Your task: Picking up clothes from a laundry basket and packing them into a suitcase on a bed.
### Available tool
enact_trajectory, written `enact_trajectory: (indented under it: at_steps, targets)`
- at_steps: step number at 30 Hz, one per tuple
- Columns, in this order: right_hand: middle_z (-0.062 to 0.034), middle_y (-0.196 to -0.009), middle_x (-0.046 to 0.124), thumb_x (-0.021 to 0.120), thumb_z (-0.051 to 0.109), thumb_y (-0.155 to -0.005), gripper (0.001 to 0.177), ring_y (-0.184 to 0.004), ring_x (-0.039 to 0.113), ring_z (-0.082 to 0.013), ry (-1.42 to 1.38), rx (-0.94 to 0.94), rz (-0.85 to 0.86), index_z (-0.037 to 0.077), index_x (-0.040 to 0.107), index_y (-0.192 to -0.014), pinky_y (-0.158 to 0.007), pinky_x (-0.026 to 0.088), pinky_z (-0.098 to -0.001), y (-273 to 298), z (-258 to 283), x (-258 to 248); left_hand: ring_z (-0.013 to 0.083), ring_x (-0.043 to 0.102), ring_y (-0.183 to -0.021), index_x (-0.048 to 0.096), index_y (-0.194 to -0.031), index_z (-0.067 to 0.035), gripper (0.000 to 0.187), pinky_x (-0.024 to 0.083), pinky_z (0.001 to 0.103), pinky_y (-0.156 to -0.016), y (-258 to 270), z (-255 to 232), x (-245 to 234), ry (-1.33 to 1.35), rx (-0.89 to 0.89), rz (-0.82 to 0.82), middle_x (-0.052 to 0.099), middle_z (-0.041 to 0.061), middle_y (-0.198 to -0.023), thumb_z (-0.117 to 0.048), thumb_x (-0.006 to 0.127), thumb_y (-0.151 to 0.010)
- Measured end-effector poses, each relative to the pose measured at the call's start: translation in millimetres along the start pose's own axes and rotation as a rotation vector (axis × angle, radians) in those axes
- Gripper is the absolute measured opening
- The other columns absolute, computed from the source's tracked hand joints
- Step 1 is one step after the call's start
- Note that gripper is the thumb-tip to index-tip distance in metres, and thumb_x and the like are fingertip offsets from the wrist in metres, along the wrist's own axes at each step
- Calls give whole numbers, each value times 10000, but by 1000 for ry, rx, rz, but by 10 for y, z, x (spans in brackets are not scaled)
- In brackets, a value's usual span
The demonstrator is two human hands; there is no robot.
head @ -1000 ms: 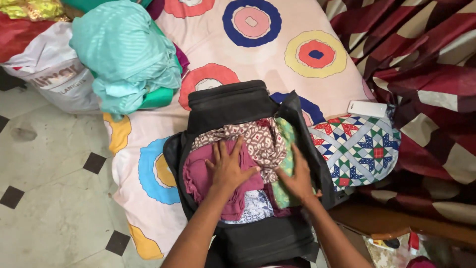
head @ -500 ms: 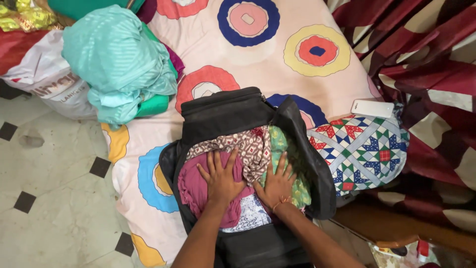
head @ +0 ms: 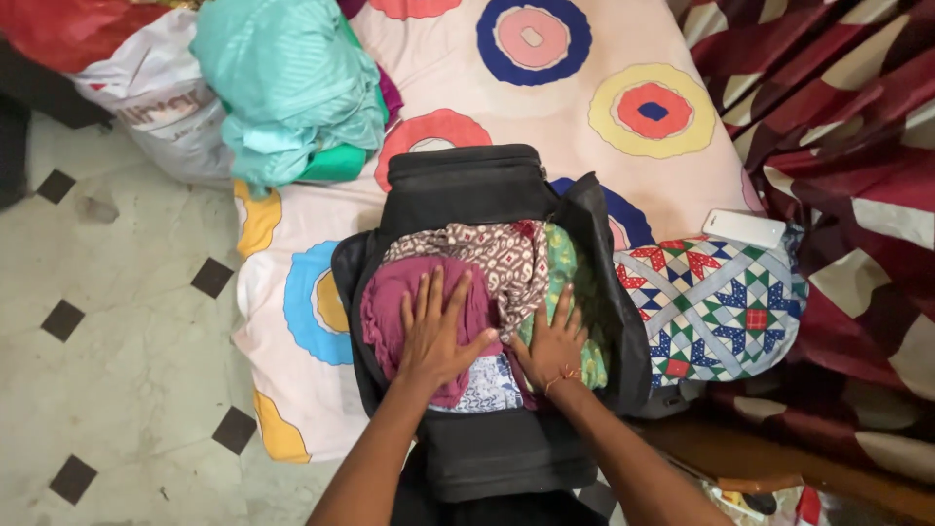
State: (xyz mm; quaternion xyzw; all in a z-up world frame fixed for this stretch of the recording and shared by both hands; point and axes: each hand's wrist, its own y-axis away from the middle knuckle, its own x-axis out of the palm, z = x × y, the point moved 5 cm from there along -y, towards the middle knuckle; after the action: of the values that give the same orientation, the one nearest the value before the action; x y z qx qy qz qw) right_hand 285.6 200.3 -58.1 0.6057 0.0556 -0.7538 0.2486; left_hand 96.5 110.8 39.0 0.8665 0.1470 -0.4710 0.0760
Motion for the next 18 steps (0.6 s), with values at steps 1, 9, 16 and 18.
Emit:
enact_trajectory:
  at_steps: [1, 9, 16, 18]
  targets:
    - [-280, -1665, -68, 601, 657, -853, 933, -1454, 175, -557, 5, -13, -1, 29, 395, -1512, -1117, 236, -700, 20, -13, -3, 439, 112, -1539, 261, -1608, -249, 1023, 56, 662, -1185, 135, 53, 50, 1, -8, -11, 180, 245, -1663, -662, 705, -784]
    - [-251, -1679, 5, 572, 585, -924, 781, -1522, 137, -488, 116, -31, -163, 82, 432, -1505, -1138, 228, -688, 97, -116, 244, 457, 101, -1531, 292, -1606, -197, 904, 77, 629, -1186, 616, 407, 164, -78, -172, -109, 174, 209, -1673, -669, 587, -893]
    - [-309, -1491, 408, 697, 431, -847, 717, -1357, 402, -475, -120, -122, -342, 68, 517, -1440, -1096, 341, -574, 390, 106, -204, 334, 608, -1260, 698, -1267, -71, 517, 488, 466, -1071, 1157, 877, -138, 412, -111, -355, 663, 202, -1323, -443, 759, -914]
    - [-186, -1266, 613, 717, 223, -876, 407, -1228, 549, -385, -398, -61, -487, 101, 643, -1257, -1068, 425, -501, 637, 385, -550, 149, 688, -781, 719, -1127, -42, 338, 555, 296, -718, 1447, 1185, -147, 913, -329, -315, 747, 81, -892, -307, 749, -919]
